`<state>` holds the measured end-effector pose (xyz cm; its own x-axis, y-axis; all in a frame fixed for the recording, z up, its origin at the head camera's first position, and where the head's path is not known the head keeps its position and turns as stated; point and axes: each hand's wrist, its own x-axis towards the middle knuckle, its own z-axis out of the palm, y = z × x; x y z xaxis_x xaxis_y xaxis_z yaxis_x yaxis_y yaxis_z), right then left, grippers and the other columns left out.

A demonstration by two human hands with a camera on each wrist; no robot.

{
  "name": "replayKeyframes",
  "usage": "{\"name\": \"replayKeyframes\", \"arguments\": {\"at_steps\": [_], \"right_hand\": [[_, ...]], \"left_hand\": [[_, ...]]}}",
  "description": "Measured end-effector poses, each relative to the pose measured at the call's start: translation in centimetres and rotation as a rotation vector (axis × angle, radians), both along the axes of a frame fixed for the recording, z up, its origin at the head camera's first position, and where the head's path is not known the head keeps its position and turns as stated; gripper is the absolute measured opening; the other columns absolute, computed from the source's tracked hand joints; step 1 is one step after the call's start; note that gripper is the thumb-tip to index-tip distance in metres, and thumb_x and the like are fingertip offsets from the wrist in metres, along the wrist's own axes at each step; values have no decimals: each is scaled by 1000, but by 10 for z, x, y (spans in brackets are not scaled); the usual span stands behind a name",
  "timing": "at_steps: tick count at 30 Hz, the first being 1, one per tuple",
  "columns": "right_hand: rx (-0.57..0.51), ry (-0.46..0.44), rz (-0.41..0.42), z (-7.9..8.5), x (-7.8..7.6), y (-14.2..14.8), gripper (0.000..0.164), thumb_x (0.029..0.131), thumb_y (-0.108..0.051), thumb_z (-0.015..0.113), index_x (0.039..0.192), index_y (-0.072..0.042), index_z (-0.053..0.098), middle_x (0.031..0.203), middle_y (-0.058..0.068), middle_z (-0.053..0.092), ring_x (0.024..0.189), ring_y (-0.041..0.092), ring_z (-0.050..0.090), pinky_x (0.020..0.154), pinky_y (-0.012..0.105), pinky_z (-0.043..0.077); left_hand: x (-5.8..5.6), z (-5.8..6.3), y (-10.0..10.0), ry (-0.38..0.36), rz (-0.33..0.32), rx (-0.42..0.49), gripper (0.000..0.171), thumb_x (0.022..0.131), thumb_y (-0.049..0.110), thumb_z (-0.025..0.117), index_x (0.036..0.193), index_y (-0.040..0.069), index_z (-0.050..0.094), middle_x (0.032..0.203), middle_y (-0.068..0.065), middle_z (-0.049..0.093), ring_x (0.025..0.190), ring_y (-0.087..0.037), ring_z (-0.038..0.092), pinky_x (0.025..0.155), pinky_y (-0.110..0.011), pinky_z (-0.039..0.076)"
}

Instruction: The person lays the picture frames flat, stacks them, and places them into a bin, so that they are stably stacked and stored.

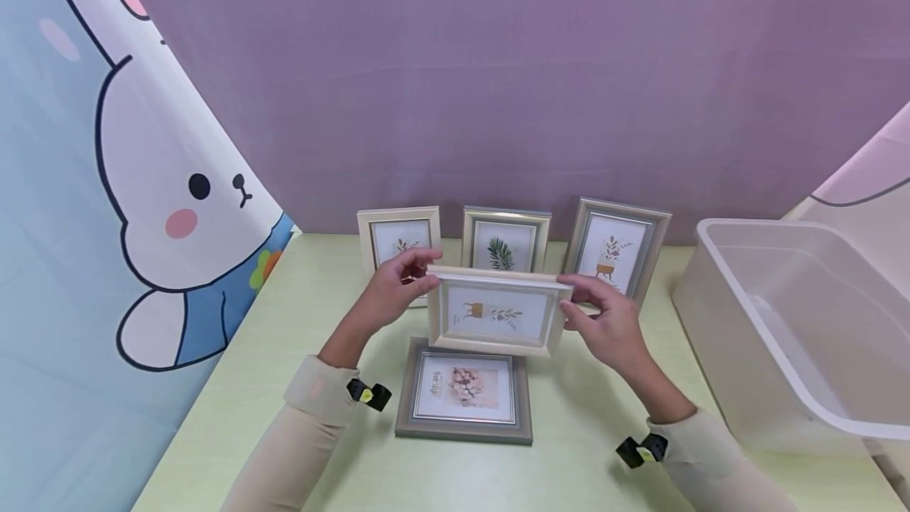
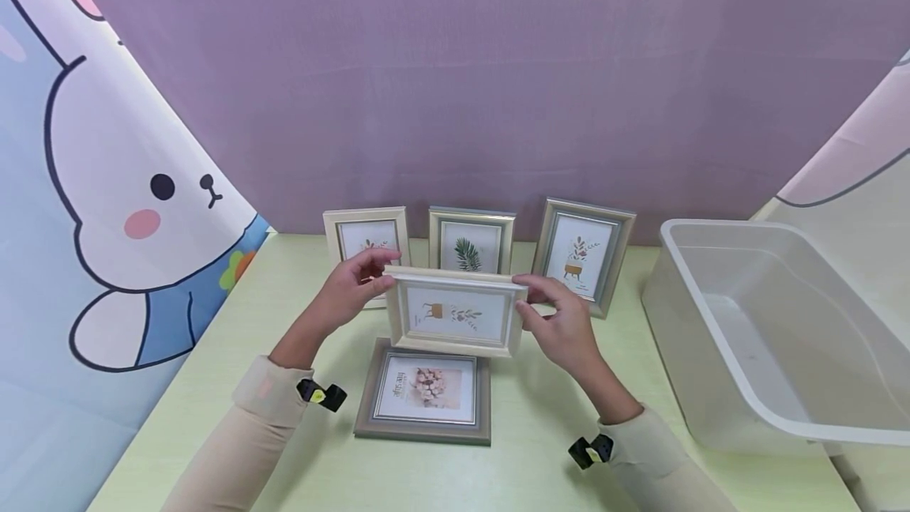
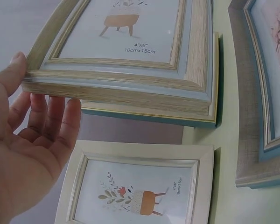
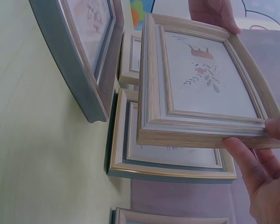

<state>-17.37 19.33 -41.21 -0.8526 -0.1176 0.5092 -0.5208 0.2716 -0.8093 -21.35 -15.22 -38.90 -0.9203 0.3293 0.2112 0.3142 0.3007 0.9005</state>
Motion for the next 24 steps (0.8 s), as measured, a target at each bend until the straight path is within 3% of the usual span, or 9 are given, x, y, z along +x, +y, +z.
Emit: {"name": "replayKeyframes", "arguments": {"at_steps": [6,13,18,24], "right_hand": [[5,-90,12,0,1,-3,34,89,12,68,122,6,66,96,30,69,82,0,69,57,31,62],[28,-279,5,-2,1,-9,38,92,6,67,129,-2,63,102,28,65,82,9,70,57,35,63],[25,-404,8,-6,1,-14,39,94,0,68,131,-3,57,108,28,67,82,15,71,59,39,64],[18,-530,28,-15,1,-20,39,97,-4,66,134,-1,53,114,29,67,85,19,72,59,39,63]], "left_hand": [[2,-1,-3,-6,2,-9,37,99,17,68,135,9,62,96,-7,56,83,-21,54,65,-22,48],[4,-5,-7,-61,40,-23,35,101,20,65,135,11,62,101,-10,59,83,-19,58,70,-30,57],[5,-14,-9,-138,72,-33,33,102,21,63,133,10,61,104,-12,60,84,-17,61,75,-36,61],[6,-29,-14,-217,86,-62,36,104,19,60,136,3,59,106,-14,61,88,-17,64,73,-32,61]]}}
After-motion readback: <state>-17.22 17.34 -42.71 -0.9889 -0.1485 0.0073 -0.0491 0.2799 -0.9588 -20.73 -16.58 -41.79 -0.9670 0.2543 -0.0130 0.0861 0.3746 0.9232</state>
